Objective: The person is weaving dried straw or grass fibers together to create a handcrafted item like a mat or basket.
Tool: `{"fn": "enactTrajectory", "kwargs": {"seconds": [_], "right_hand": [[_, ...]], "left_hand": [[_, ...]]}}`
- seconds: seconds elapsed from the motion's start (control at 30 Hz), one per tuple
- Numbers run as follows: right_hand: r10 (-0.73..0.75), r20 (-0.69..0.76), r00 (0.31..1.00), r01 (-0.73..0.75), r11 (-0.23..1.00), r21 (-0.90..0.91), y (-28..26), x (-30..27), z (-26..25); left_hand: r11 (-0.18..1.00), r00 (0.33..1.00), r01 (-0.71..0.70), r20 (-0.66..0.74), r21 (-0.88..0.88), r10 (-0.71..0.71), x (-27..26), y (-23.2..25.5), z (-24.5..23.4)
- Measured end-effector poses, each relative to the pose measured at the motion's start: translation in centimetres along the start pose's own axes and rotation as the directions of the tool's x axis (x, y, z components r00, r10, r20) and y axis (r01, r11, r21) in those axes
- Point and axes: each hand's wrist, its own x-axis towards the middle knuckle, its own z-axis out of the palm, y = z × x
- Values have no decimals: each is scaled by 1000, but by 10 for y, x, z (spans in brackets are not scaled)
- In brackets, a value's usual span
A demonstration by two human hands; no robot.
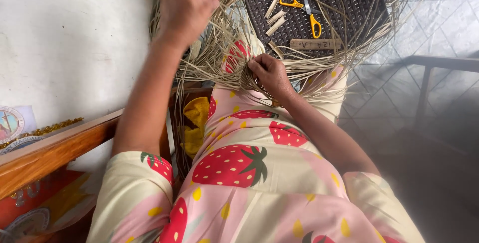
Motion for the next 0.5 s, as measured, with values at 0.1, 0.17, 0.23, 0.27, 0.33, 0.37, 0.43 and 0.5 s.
{"fn": "enactTrajectory", "kwargs": {"seconds": [0.1, 0.17, 0.23, 0.27, 0.33, 0.37, 0.43, 0.5], "right_hand": [[30, -3, 1000, -30, 999, 40, -2, -2, 1], [17, -6, 1000, -16, 999, 36, -3, -2, 0], [3, -11, 1000, -3, 999, 35, -4, -2, -1], [-11, -8, 1000, 11, 998, 60, -5, -1, -1], [-26, -3, 1000, 26, 996, 83, -10, -4, -2], [-136, -65, 989, 138, 990, 28, -15, -6, -3], [-251, -118, 961, 249, 968, -35, -20, -7, -4], [-357, -85, 930, 352, 933, -74, -18, -6, -5]], "left_hand": [[966, 960, -70, 246, -250, 133, -46, 13, 43], [962, 956, -84, 252, -260, 152, -69, 21, 63], [957, 950, -102, 259, -271, 174, -87, 27, 81], [959, 958, -123, 222, -253, 182, -93, 29, 89], [962, 965, -143, 185, -234, 188, -98, 36, 90], [960, 974, -135, 143, -244, 174, -96, 42, 83], [959, 983, -129, 97, -253, 158, -95, 48, 77], [958, 988, -106, 84, -266, 133, -99, 51, 75]]}}
